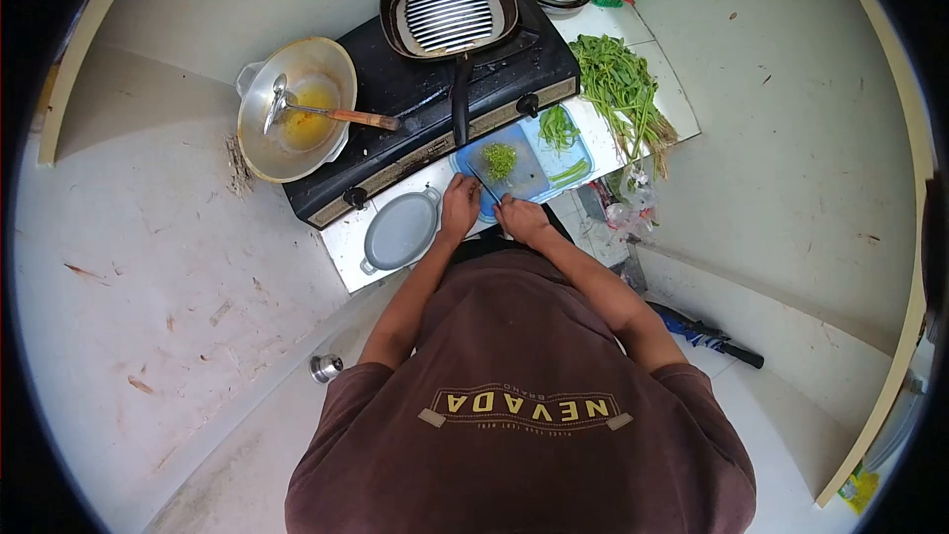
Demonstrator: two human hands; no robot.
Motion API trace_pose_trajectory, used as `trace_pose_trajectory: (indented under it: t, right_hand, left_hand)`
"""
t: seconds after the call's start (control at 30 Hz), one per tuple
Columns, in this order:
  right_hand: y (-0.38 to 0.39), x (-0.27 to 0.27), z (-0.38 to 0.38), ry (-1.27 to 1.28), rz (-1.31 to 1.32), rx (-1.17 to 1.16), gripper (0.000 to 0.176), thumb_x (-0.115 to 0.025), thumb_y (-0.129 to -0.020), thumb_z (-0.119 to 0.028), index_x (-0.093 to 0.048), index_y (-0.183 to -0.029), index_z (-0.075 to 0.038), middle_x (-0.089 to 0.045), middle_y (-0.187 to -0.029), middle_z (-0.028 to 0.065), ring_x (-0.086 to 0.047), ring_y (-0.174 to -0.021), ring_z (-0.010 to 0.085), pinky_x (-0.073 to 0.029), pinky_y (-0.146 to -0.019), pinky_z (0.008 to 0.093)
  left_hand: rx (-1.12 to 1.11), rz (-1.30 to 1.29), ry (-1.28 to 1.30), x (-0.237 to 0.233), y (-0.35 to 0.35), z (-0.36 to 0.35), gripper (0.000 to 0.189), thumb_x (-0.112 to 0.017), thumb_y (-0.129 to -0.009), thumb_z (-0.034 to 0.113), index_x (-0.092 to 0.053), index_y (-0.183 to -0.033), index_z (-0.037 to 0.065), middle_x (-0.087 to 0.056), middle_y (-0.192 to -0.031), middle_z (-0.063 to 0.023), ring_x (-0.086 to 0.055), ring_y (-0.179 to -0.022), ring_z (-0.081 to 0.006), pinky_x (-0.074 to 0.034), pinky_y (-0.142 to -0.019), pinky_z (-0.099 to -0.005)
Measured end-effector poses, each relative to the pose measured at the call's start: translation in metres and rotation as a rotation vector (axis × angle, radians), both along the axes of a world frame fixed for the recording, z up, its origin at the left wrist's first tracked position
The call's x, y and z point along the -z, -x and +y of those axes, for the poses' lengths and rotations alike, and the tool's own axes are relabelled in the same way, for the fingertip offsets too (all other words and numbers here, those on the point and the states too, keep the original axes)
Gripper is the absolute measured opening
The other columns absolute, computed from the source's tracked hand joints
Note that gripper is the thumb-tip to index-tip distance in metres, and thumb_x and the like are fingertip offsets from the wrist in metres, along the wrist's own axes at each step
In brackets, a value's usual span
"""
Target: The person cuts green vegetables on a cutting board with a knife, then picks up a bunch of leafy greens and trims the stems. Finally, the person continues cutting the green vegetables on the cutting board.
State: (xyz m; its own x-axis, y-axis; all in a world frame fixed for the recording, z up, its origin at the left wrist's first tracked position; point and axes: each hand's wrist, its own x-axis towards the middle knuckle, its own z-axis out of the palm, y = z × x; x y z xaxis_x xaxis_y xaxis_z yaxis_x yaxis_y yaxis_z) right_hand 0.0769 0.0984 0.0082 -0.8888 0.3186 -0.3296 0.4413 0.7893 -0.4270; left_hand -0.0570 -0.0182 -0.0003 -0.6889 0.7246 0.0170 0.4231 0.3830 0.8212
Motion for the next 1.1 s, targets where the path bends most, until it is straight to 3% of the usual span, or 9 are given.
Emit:
trace_pose_trajectory:
  t: [0.2,0.3,0.4,0.77,0.97,1.1]
  right_hand:
    - [0.006,0.004,0.002,-0.032,0.022,-0.004,0.043,-0.046,-0.104,-0.037,-0.059,-0.099,0.004,-0.072,-0.081,0.0251,-0.073,-0.078,0.0406,-0.059,-0.073,0.0485]
    - [-0.002,-0.003,0.005,-0.019,-0.019,0.021,0.043,-0.046,-0.104,-0.037,-0.06,-0.099,0.003,-0.072,-0.08,0.0245,-0.073,-0.077,0.0406,-0.059,-0.072,0.0492]
    - [-0.004,-0.009,0.01,-0.009,-0.044,0.041,0.042,-0.046,-0.104,-0.036,-0.06,-0.1,0.003,-0.072,-0.08,0.0236,-0.073,-0.078,0.0404,-0.059,-0.072,0.05]
    - [-0.005,-0.019,0.007,0.03,-0.051,0.033,0.043,-0.046,-0.104,-0.038,-0.06,-0.099,0.002,-0.071,-0.079,0.0251,-0.072,-0.076,0.0421,-0.058,-0.071,0.0524]
    - [0.003,0.003,0.007,0.034,0.065,0.019,0.044,-0.045,-0.104,-0.038,-0.059,-0.099,0.002,-0.071,-0.082,0.026,-0.072,-0.079,0.0423,-0.057,-0.074,0.0525]
    - [0.006,0.002,0.009,0.056,0.011,0.01,0.044,-0.045,-0.104,-0.038,-0.059,-0.1,0.003,-0.071,-0.083,0.0262,-0.072,-0.082,0.0425,-0.057,-0.075,0.0524]
  left_hand:
    - [0.026,0.06,0.053,0.0,0.001,-0.001,0.011,-0.066,-0.086,-0.001,-0.068,-0.096,-0.002,-0.061,-0.092,-0.0169,-0.066,-0.081,-0.0359,-0.052,-0.073,-0.0418]
    - [0.012,-0.029,0.01,0.001,0.003,0.002,0.012,-0.066,-0.086,-0.002,-0.069,-0.097,-0.002,-0.061,-0.093,-0.0178,-0.065,-0.082,-0.0368,-0.052,-0.074,-0.0425]
    - [0.029,0.035,-0.037,-0.003,0.003,0.005,0.006,-0.063,-0.086,-0.003,-0.065,-0.092,-0.003,-0.058,-0.088,-0.0197,-0.062,-0.081,-0.0406,-0.05,-0.073,-0.0458]
    - [0.005,0.01,-0.036,-0.006,0.001,0.006,0.007,-0.064,-0.087,-0.003,-0.067,-0.094,-0.003,-0.058,-0.088,-0.0182,-0.063,-0.077,-0.0375,-0.051,-0.07,-0.0443]
    - [-0.006,-0.005,-0.038,-0.003,0.001,0.007,0.006,-0.065,-0.088,-0.002,-0.067,-0.093,-0.003,-0.058,-0.087,-0.0179,-0.064,-0.077,-0.0368,-0.051,-0.07,-0.0435]
    - [-0.007,-0.019,-0.031,-0.001,0.001,0.007,0.006,-0.065,-0.089,-0.002,-0.067,-0.094,-0.003,-0.058,-0.088,-0.0175,-0.064,-0.075,-0.0354,-0.052,-0.069,-0.0431]
